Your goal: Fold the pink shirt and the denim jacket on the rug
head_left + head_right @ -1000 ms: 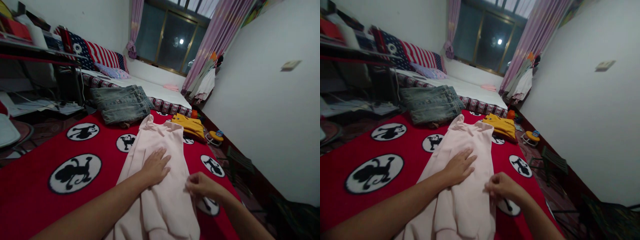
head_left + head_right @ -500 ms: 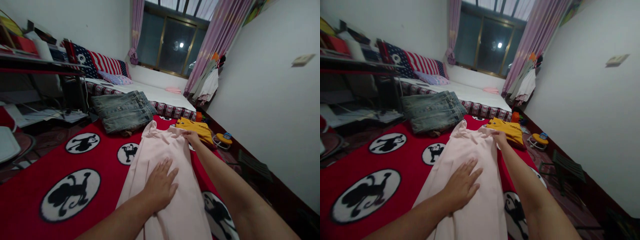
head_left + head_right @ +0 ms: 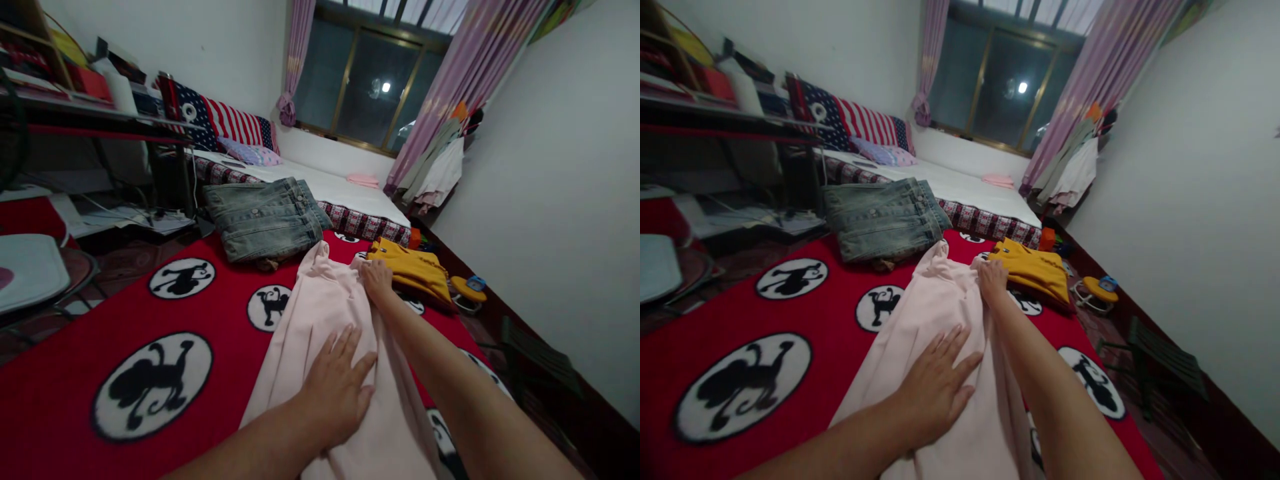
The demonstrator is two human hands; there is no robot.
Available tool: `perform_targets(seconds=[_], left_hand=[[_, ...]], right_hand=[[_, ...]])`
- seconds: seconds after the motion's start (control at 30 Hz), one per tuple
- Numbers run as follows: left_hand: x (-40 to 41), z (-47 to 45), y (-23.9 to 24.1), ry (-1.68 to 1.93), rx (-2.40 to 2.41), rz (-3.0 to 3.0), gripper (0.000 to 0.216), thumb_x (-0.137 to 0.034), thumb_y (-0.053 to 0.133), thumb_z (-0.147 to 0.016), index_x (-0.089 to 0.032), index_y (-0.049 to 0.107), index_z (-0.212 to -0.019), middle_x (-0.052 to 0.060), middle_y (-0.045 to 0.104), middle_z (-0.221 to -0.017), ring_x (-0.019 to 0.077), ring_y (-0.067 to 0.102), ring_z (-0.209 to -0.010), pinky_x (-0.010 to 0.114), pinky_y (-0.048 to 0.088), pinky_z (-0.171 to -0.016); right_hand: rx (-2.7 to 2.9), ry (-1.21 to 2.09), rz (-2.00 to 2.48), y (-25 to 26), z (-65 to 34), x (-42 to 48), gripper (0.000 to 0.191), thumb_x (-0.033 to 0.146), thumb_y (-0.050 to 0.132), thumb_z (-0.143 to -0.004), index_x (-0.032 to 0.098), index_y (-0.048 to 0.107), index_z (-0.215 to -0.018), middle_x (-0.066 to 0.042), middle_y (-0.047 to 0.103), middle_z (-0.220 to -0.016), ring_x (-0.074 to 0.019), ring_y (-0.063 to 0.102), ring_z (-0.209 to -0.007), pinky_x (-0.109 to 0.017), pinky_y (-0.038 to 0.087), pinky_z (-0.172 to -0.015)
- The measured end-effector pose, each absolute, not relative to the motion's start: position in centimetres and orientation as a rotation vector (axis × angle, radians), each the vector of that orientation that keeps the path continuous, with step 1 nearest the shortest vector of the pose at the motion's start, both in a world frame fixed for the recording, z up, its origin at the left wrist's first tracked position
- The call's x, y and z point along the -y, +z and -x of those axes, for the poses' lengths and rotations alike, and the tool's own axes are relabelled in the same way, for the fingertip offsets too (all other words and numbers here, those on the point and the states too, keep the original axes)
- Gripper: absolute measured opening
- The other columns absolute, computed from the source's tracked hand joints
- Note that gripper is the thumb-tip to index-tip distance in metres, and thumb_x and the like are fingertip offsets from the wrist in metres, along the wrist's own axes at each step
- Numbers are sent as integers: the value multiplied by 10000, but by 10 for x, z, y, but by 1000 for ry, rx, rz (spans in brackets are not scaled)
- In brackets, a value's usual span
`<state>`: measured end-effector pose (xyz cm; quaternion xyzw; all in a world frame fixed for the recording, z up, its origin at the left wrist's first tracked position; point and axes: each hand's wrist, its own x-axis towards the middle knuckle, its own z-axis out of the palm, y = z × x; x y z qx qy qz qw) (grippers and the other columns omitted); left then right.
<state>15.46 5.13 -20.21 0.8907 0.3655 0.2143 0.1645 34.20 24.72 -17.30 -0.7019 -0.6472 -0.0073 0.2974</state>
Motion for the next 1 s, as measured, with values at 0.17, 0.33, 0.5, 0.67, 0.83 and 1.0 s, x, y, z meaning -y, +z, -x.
perform_targets(seconds=[0.17, 0.33, 0.5, 0.67, 0.83, 1.0], left_hand=[[-51, -154, -204, 654, -1027, -2553, 522, -426, 434, -940, -187, 490, -1401, 152, 257, -1567, 292, 171, -1470, 499, 168, -1199], [-52, -153, -206, 677, -1011, -2581, 552, -398, 442, -936, -169, 442, -1438, 170, 310, -1543, 324, 192, -1461, 517, 181, -1190], [-54, -152, -202, 798, -939, -2603, 627, -409, 380, -963, -181, 240, -1529, 121, 227, -1584, 285, 140, -1478, 499, 174, -1201], [-54, -152, -204, 693, -1021, -2610, 568, -428, 396, -953, -145, 418, -1444, 166, 335, -1534, 303, 264, -1440, 487, 216, -1189], [-54, -151, -204, 664, -1056, -2613, 477, -430, 447, -934, -192, 534, -1338, 146, 342, -1537, 296, 251, -1446, 484, 218, -1185], [-61, -152, -205, 762, -1184, -2509, 566, -438, 507, -904, -168, 461, -1398, 155, 300, -1555, 294, 221, -1456, 455, 191, -1200]], right_hand=[[1788, -24, 1797, -149, -294, -260, 203, 131, 528, -842, 176, 724, -870, -158, 620, -1129, -293, 534, -1109, -392, 397, -910], [1671, 203, 1743, -170, -253, -280, 171, 291, 668, -771, 167, 708, -882, -82, 698, -830, -223, 638, -792, -312, 456, -724], [1573, 300, 1759, -194, -254, -295, 147, 251, 668, -737, 160, 632, -627, -63, 662, -647, -202, 629, -706, -297, 467, -692], [1609, 462, 1689, -193, -261, -284, 83, 221, 651, -735, 142, 662, -755, -63, 705, -764, -186, 653, -716, -309, 520, -708], [1770, 625, 1518, -190, -281, -223, 470, 205, 678, -741, 197, 599, -1204, -81, 662, -1195, -182, 642, -1032, -329, 526, -894], [2088, 336, 1363, -200, -330, -132, 494, 376, 486, -914, 195, 483, -1374, -116, 488, -1435, -225, 441, -1335, -424, 342, -1124]])
